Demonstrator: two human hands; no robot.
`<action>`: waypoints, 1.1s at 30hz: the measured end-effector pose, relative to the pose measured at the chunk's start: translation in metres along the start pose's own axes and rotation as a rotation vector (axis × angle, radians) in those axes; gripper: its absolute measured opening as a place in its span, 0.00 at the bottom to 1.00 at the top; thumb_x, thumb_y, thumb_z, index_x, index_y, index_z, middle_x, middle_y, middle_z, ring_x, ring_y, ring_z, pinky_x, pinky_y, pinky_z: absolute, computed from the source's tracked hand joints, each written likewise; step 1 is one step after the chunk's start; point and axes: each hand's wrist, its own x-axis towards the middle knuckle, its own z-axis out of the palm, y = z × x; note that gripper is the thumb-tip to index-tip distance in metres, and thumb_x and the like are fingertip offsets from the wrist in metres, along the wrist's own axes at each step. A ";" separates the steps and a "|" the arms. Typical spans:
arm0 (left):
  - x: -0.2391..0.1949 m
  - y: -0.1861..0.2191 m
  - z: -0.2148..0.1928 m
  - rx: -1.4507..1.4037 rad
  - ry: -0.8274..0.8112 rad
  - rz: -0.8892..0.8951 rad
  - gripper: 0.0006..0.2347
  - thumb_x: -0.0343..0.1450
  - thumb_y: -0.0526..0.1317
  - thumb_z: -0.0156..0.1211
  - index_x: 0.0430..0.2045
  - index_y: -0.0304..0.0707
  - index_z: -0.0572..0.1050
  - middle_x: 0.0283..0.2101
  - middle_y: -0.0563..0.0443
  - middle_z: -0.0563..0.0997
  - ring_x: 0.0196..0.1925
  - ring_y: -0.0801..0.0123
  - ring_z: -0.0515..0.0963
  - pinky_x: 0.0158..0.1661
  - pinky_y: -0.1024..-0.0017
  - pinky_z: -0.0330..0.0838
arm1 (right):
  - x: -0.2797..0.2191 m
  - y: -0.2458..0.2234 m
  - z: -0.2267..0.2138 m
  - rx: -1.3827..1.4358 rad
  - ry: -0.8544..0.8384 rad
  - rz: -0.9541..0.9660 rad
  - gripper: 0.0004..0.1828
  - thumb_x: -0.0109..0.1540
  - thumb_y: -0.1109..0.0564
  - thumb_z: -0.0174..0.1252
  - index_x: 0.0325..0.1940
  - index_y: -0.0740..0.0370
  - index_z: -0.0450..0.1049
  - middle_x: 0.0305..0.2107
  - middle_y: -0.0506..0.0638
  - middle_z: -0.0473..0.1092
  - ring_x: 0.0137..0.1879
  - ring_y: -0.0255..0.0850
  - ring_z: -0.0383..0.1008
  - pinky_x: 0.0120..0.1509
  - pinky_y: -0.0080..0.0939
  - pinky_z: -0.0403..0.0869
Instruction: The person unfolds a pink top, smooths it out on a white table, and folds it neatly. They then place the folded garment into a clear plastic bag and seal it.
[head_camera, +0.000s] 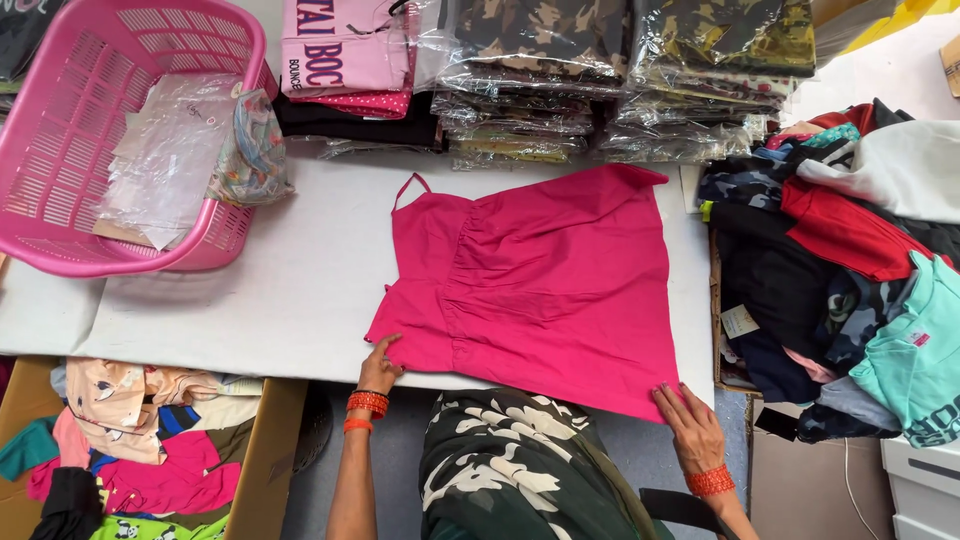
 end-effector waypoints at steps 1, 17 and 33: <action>-0.002 -0.011 0.004 -0.036 -0.019 0.036 0.33 0.62 0.19 0.59 0.62 0.54 0.72 0.21 0.52 0.70 0.22 0.75 0.67 0.35 0.75 0.74 | -0.006 -0.001 -0.007 0.017 0.031 -0.018 0.39 0.62 0.73 0.48 0.73 0.40 0.60 0.69 0.40 0.61 0.73 0.43 0.62 0.65 0.47 0.70; 0.054 0.106 0.068 0.733 0.453 0.448 0.23 0.71 0.39 0.59 0.63 0.40 0.69 0.70 0.35 0.65 0.73 0.46 0.64 0.68 0.49 0.59 | 0.143 -0.107 0.009 0.249 0.015 0.121 0.39 0.58 0.63 0.53 0.75 0.54 0.56 0.70 0.57 0.55 0.78 0.50 0.53 0.82 0.56 0.49; 0.180 0.108 0.028 0.536 0.636 0.197 0.17 0.76 0.42 0.51 0.60 0.46 0.72 0.71 0.49 0.68 0.74 0.53 0.64 0.70 0.41 0.50 | 0.236 0.040 0.041 0.253 0.083 0.740 0.31 0.70 0.40 0.44 0.74 0.52 0.58 0.72 0.59 0.57 0.77 0.54 0.56 0.78 0.61 0.58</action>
